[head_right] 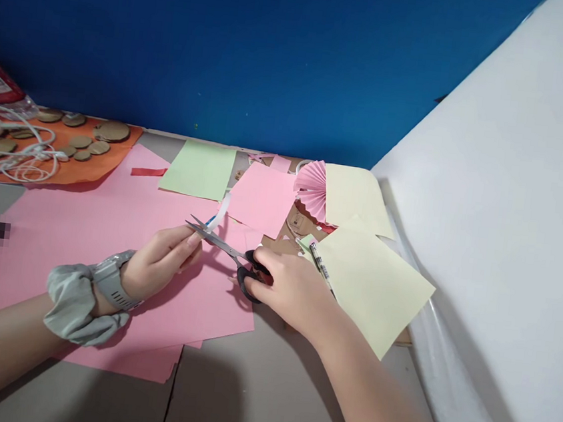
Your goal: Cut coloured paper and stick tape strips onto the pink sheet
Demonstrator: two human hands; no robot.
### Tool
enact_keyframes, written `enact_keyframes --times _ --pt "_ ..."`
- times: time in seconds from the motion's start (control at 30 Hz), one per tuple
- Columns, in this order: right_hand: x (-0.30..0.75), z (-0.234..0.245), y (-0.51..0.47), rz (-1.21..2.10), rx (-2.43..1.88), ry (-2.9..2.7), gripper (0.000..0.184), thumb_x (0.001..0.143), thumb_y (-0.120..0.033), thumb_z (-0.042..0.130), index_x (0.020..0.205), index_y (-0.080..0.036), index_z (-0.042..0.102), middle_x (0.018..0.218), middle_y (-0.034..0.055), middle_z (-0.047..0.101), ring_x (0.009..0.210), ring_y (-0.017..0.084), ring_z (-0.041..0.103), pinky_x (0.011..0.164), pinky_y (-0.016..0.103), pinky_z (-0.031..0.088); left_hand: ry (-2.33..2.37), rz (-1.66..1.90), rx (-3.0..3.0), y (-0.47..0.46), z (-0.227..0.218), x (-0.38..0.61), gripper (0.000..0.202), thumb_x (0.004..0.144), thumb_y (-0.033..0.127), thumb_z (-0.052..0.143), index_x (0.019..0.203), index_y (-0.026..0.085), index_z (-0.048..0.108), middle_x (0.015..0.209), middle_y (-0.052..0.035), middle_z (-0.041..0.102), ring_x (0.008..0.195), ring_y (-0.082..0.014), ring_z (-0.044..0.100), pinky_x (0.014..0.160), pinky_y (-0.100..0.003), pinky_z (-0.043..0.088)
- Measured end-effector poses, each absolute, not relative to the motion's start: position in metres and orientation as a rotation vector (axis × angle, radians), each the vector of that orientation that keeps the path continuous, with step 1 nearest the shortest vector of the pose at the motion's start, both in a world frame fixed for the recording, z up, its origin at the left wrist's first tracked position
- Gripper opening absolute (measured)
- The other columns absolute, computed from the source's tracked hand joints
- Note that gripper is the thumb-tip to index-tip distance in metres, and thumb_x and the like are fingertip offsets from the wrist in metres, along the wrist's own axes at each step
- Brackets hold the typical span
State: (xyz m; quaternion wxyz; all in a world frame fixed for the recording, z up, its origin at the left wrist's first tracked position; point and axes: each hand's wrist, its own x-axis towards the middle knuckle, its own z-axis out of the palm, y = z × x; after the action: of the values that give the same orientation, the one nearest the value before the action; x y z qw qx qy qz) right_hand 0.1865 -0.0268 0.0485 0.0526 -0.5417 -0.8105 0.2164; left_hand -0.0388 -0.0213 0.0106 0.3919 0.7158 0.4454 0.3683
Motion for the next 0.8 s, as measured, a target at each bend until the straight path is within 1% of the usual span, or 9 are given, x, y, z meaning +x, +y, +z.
enact_keyframes --times 0.3,0.47,0.57,0.67,0.8 --pt "0.1867 0.0432 -0.0265 0.595 -1.594 -2.473 0.022 0.083 -0.033 0.053 0.07 -0.022 0.039 0.062 -0.0058 0.053 0.057 0.011 0.046 0.051 0.023 0.024 1.142 0.934 1.812 -0.0216 0.0104 -0.0387 0.035 0.096 0.029 0.032 0.062 0.019 0.037 0.056 0.0059 0.038 0.051 -0.0077 0.036 0.052 -0.022 0.032" --pt "0.1875 0.0438 -0.0257 0.608 -1.573 -2.47 0.026 0.084 -0.03 0.052 0.067 -0.021 0.035 0.059 -0.0057 0.049 0.055 0.011 0.044 0.05 0.023 0.024 1.107 0.958 1.784 -0.0216 0.0121 -0.0383 0.035 0.096 0.03 0.033 0.063 0.019 0.037 0.056 0.0059 0.039 0.051 -0.0076 0.037 0.051 -0.023 0.031" --pt "0.1869 0.0446 -0.0252 0.629 -1.571 -2.468 0.026 0.086 -0.029 0.049 0.066 -0.02 0.034 0.06 -0.0052 0.049 0.056 0.011 0.044 0.051 0.023 0.024 1.098 0.952 1.769 -0.0217 0.0123 -0.0383 0.036 0.097 0.031 0.031 0.063 0.019 0.037 0.057 0.0055 0.041 0.051 -0.0074 0.038 0.05 -0.023 0.031" --pt "0.1851 0.0439 -0.0254 0.661 -1.583 -2.455 0.024 0.085 -0.03 0.05 0.067 -0.021 0.036 0.062 -0.0043 0.051 0.057 0.012 0.046 0.051 0.024 0.025 1.094 0.944 1.782 -0.022 0.0121 -0.0381 0.036 0.097 0.031 0.031 0.063 0.02 0.037 0.057 0.0051 0.041 0.051 -0.0078 0.038 0.051 -0.023 0.031" --pt "0.1823 0.0423 -0.0265 0.679 -1.559 -2.434 0.017 0.08 -0.029 0.055 0.072 -0.022 0.041 0.07 -0.002 0.053 0.062 0.014 0.049 0.053 0.024 0.029 1.063 0.954 1.791 -0.0232 0.0121 -0.038 0.034 0.097 0.031 0.03 0.066 0.019 0.04 0.058 0.0043 0.041 0.052 -0.0087 0.038 0.052 -0.024 0.032"
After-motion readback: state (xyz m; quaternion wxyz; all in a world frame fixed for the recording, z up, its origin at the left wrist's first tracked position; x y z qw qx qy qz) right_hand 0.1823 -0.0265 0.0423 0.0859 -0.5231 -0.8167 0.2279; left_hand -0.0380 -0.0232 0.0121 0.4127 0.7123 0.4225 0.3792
